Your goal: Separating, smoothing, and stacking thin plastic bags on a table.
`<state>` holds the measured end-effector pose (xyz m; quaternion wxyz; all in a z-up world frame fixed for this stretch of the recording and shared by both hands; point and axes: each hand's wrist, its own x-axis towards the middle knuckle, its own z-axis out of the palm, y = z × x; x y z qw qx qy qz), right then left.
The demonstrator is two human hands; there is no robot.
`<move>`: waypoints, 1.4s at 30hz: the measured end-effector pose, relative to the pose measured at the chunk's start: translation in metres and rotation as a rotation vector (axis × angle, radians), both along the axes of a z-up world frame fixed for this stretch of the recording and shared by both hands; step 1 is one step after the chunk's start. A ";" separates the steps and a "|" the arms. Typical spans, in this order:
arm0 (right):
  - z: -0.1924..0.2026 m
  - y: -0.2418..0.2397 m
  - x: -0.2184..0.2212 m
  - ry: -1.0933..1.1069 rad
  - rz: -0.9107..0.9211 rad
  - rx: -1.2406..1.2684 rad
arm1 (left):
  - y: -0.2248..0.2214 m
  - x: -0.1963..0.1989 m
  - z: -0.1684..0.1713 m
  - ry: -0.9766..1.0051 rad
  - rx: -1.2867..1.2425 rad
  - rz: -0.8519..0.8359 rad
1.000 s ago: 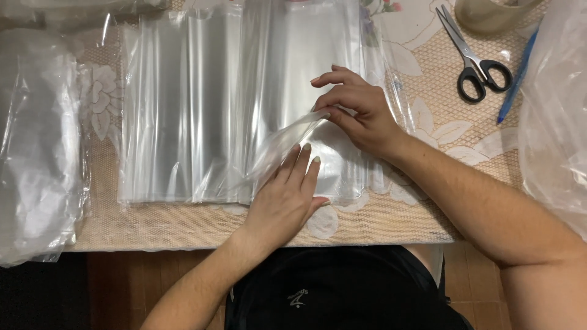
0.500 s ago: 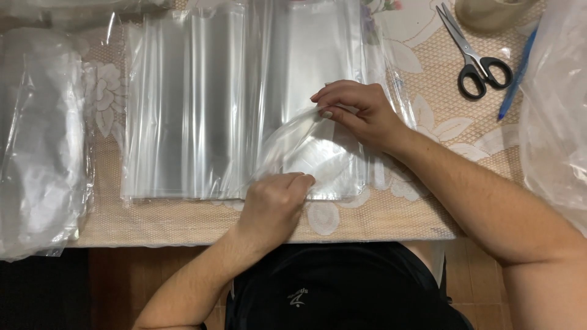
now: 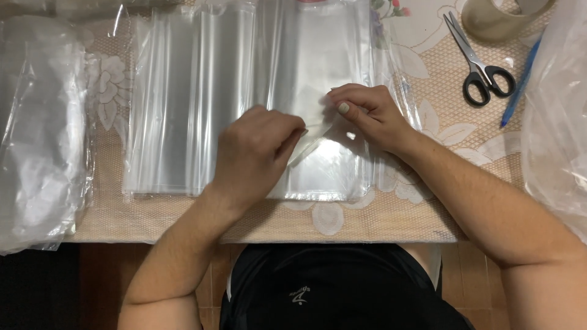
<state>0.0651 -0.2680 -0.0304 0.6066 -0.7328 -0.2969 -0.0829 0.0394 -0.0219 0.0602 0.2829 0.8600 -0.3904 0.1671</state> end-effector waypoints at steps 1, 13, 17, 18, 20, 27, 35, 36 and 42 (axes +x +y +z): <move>-0.003 -0.001 0.001 0.005 0.004 0.003 | 0.000 0.007 0.002 -0.016 -0.009 -0.011; 0.002 0.011 0.000 0.144 -0.038 0.006 | -0.035 -0.023 -0.021 -0.048 0.401 -0.551; 0.003 0.011 0.000 0.222 -0.037 -0.021 | -0.028 -0.010 -0.021 0.021 0.557 -0.500; 0.003 0.012 0.001 0.207 -0.039 -0.026 | -0.027 -0.013 -0.015 0.150 0.605 -0.534; 0.004 0.014 0.000 0.197 -0.036 -0.032 | -0.026 -0.020 -0.011 0.285 0.650 -0.564; 0.005 0.013 0.004 0.234 -0.035 -0.091 | -0.020 -0.025 -0.005 0.547 0.464 -0.442; 0.010 0.012 0.000 0.213 -0.043 -0.100 | -0.017 -0.012 -0.010 0.676 0.094 -0.223; 0.012 0.013 0.000 0.211 -0.041 -0.096 | -0.017 -0.011 -0.006 0.712 0.055 -0.222; 0.013 0.012 -0.001 0.197 -0.038 -0.092 | -0.013 -0.003 -0.006 0.706 -0.115 -0.207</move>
